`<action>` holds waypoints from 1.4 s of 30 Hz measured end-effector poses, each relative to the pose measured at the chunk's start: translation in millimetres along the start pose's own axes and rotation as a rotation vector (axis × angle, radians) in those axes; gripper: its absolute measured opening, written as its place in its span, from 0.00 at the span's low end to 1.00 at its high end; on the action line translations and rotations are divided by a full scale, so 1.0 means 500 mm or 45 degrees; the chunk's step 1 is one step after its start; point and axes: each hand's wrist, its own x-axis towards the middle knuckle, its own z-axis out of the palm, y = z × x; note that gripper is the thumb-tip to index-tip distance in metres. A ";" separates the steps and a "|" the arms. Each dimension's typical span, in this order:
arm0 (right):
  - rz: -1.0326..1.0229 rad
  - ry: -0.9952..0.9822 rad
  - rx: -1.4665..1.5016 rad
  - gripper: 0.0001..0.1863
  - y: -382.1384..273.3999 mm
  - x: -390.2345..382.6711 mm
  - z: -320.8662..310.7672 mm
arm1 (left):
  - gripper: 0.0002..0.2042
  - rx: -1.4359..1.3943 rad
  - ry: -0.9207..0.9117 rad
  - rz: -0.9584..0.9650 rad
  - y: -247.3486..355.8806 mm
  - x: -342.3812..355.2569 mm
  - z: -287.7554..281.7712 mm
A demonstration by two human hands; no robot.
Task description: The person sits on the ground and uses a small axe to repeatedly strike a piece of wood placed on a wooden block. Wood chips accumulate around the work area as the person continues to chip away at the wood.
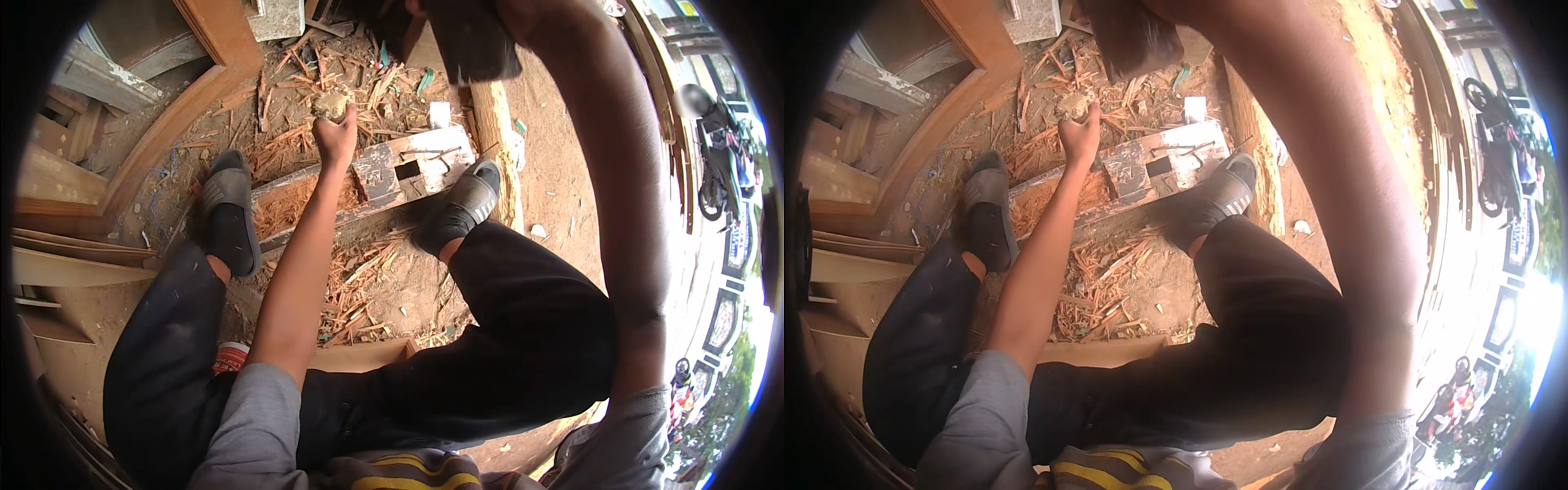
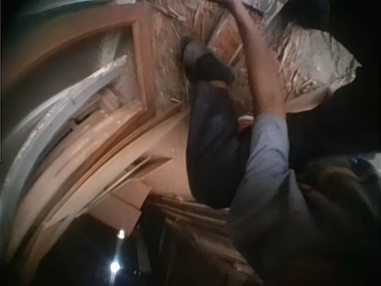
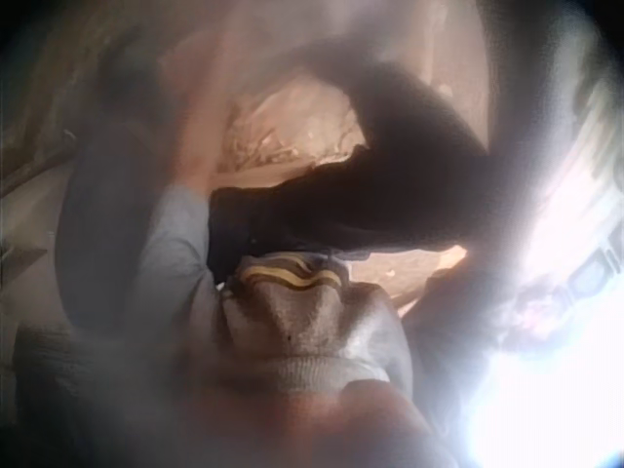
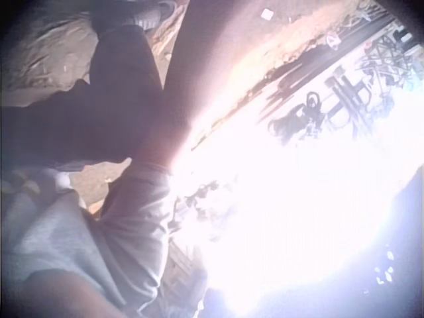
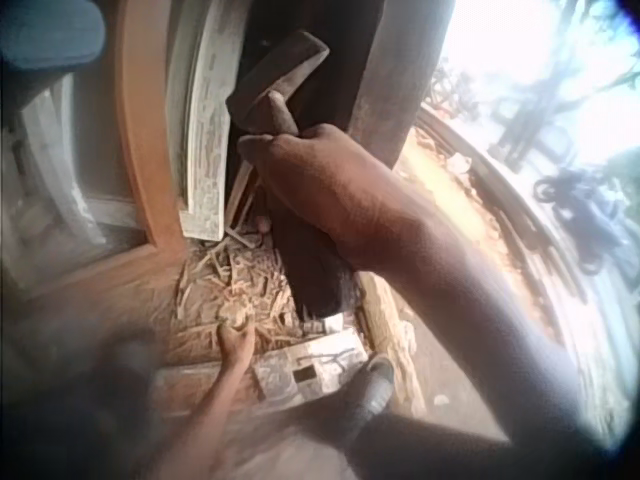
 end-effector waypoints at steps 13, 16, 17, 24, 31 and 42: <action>0.409 -0.483 0.097 0.19 0.271 0.033 0.163 | 0.08 0.007 0.068 -0.061 -0.045 0.052 -0.057; 0.229 -0.191 0.271 0.16 0.242 0.021 0.103 | 0.14 0.049 -0.018 -0.181 0.004 0.023 -0.053; 0.140 -0.094 0.382 0.15 0.195 0.018 0.080 | 0.15 0.123 -0.070 -0.252 0.016 0.035 -0.058; -0.131 0.502 0.157 0.22 0.076 0.019 0.064 | 0.15 -0.009 0.030 -0.024 -0.015 0.029 -0.017; 0.134 -0.554 -0.164 0.20 0.264 0.035 0.190 | 0.08 -0.078 -0.020 -0.060 -0.110 0.059 -0.046; -0.384 0.668 0.117 0.21 -0.003 -0.026 0.104 | 0.14 0.247 -0.055 -0.318 -0.001 0.049 -0.085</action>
